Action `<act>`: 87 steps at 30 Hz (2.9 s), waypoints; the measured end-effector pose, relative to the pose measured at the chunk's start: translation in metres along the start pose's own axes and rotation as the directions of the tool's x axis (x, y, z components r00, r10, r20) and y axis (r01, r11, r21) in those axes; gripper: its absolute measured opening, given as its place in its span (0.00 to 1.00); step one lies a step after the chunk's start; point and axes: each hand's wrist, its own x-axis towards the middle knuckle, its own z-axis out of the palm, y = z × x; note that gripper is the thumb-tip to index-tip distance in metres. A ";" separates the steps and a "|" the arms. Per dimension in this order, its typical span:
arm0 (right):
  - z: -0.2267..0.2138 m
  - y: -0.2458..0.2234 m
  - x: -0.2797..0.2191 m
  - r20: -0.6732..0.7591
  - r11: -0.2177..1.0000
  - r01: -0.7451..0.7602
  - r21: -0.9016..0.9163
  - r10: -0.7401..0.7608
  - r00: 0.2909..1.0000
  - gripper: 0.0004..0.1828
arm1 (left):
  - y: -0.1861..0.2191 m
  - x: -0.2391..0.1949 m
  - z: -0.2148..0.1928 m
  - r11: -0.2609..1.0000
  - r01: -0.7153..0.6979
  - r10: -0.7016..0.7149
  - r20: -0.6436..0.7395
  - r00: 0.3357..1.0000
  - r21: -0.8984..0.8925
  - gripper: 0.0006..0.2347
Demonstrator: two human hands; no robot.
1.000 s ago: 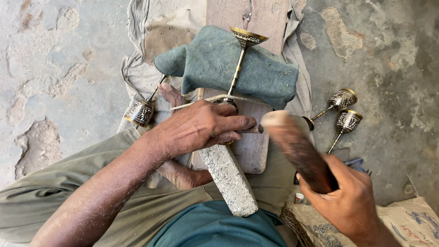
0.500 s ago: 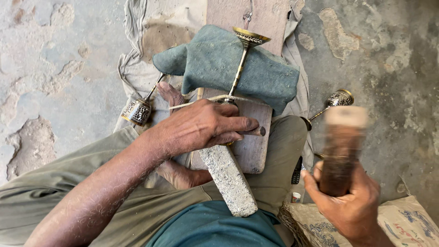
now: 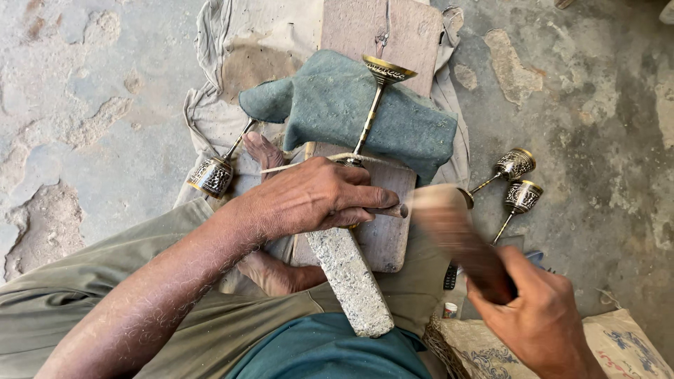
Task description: The person sits on the floor and uses a wooden mallet and metal punch to hammer decorative patterns into the stems of ornate metal goblets. The goblets are placed on a cushioned block for support during the process.
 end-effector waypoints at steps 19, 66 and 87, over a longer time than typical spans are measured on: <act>0.007 -0.006 -0.015 -0.159 0.979 -0.041 0.200 0.073 0.985 0.12 | -0.001 0.000 -0.003 0.998 -0.059 0.059 -0.030 0.998 -0.031 0.18; -0.047 -0.033 0.055 -0.036 0.940 0.265 0.215 -0.263 0.964 0.23 | 0.030 -0.020 0.091 0.874 0.416 -0.427 -0.807 0.409 -0.252 0.15; -0.085 -0.097 0.087 0.133 0.767 0.441 -0.467 -0.432 0.892 0.23 | 0.031 -0.025 0.083 0.893 0.432 -0.365 -0.761 0.536 -0.124 0.12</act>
